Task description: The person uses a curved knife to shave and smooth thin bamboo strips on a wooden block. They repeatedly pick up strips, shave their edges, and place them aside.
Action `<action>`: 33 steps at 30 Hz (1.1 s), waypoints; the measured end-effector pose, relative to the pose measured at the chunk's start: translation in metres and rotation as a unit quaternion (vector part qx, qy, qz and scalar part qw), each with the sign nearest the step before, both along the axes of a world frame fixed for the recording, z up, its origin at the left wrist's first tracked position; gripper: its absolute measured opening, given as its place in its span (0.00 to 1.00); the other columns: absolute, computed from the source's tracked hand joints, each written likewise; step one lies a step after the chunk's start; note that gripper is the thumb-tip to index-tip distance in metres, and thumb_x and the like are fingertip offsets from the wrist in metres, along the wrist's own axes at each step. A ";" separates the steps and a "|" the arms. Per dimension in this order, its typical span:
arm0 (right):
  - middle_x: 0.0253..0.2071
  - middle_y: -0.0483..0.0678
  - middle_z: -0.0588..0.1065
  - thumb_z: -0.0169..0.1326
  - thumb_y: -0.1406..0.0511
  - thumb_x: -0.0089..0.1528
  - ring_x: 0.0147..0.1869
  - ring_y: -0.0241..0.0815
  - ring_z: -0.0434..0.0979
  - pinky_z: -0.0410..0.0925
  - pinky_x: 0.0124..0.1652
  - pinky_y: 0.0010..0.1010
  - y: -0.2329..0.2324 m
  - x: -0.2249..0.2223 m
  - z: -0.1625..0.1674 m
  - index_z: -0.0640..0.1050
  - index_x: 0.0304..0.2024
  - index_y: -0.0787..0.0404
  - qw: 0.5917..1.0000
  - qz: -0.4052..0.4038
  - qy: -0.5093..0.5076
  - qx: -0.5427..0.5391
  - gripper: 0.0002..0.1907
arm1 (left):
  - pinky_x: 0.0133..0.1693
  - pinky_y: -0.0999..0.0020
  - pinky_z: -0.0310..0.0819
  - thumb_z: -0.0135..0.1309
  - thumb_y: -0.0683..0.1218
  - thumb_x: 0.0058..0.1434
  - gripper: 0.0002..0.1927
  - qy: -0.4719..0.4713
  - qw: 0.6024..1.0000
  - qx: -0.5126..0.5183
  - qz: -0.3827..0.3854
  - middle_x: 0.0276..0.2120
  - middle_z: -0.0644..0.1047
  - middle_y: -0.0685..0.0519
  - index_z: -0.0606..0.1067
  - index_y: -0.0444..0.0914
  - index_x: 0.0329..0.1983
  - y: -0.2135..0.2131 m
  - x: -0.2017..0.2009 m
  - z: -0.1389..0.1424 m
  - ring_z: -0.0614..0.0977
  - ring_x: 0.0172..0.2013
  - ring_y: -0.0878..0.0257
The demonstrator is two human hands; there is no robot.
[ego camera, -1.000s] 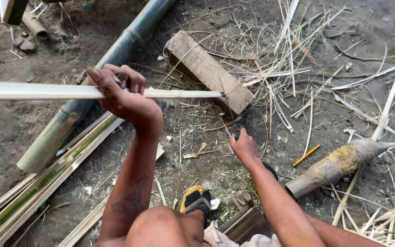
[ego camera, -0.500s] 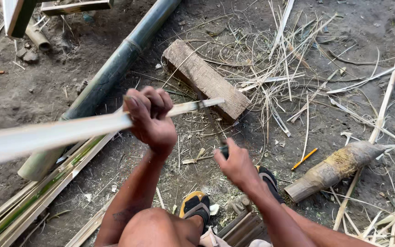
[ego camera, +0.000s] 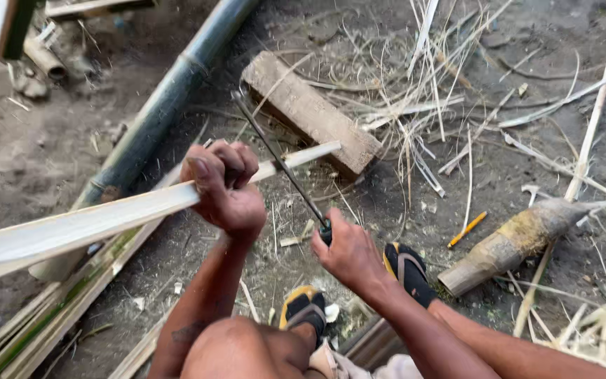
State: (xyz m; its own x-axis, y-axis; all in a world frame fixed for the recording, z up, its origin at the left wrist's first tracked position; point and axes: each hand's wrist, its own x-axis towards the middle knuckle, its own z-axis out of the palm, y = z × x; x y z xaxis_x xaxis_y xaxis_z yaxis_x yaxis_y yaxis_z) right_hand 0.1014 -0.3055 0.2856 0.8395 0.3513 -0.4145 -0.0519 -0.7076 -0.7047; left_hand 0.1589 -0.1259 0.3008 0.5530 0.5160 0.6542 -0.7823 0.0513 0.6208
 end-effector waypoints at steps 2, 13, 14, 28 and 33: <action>0.27 0.58 0.80 0.51 0.57 0.64 0.26 0.50 0.83 0.76 0.26 0.41 -0.002 -0.002 -0.011 0.70 0.46 0.65 0.999 0.006 -0.027 0.018 0.18 | 0.15 0.72 0.47 0.38 0.52 0.78 0.19 -0.007 1.000 -0.009 -0.004 0.17 0.51 0.58 0.55 0.45 0.28 0.002 0.002 0.000 0.50 0.17 0.70; 0.24 0.56 0.76 0.52 0.55 0.65 0.27 0.55 0.77 0.71 0.25 0.43 -0.012 0.041 -0.111 0.71 0.41 0.63 0.996 -0.010 -0.072 -0.051 0.17 | 0.14 0.73 0.43 0.40 0.54 0.78 0.21 0.027 0.995 -0.097 0.025 0.18 0.50 0.59 0.53 0.44 0.28 0.031 0.009 0.003 0.49 0.17 0.71; 0.23 0.52 0.75 0.48 0.56 0.66 0.23 0.50 0.75 0.71 0.21 0.40 -0.012 0.035 -0.117 0.70 0.41 0.62 1.000 -0.009 -0.008 -0.013 0.15 | 0.15 0.73 0.42 0.39 0.54 0.79 0.22 0.034 0.994 -0.103 0.012 0.17 0.50 0.59 0.52 0.44 0.29 0.033 0.010 0.001 0.48 0.16 0.71; 0.38 0.64 0.79 0.54 0.52 0.62 0.45 0.67 0.79 0.70 0.43 0.54 -0.066 0.067 -0.228 0.73 0.50 0.62 0.979 -0.119 -0.028 -0.160 0.23 | 0.14 0.73 0.51 0.44 0.61 0.75 0.22 -0.050 0.981 -0.168 0.081 0.30 0.60 0.52 0.59 0.40 0.36 0.032 0.027 0.012 0.59 0.20 0.65; 0.34 0.62 0.80 0.52 0.53 0.63 0.39 0.59 0.82 0.72 0.42 0.50 -0.066 0.044 -0.201 0.74 0.46 0.64 0.973 -0.173 0.060 -0.141 0.21 | 0.27 0.64 0.69 0.36 0.60 0.80 0.25 -0.013 0.994 0.022 0.109 0.28 0.63 0.47 0.64 0.35 0.37 0.026 0.030 0.020 0.66 0.25 0.59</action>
State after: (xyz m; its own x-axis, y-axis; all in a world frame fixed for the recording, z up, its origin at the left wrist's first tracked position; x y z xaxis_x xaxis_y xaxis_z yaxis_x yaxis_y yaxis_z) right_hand 0.1452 -0.3711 0.0848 0.8273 -0.0864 -0.5551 -0.3911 -0.7979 -0.4587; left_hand 0.1885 -0.1001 0.3210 0.4135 0.5919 0.6919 -0.7879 -0.1482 0.5977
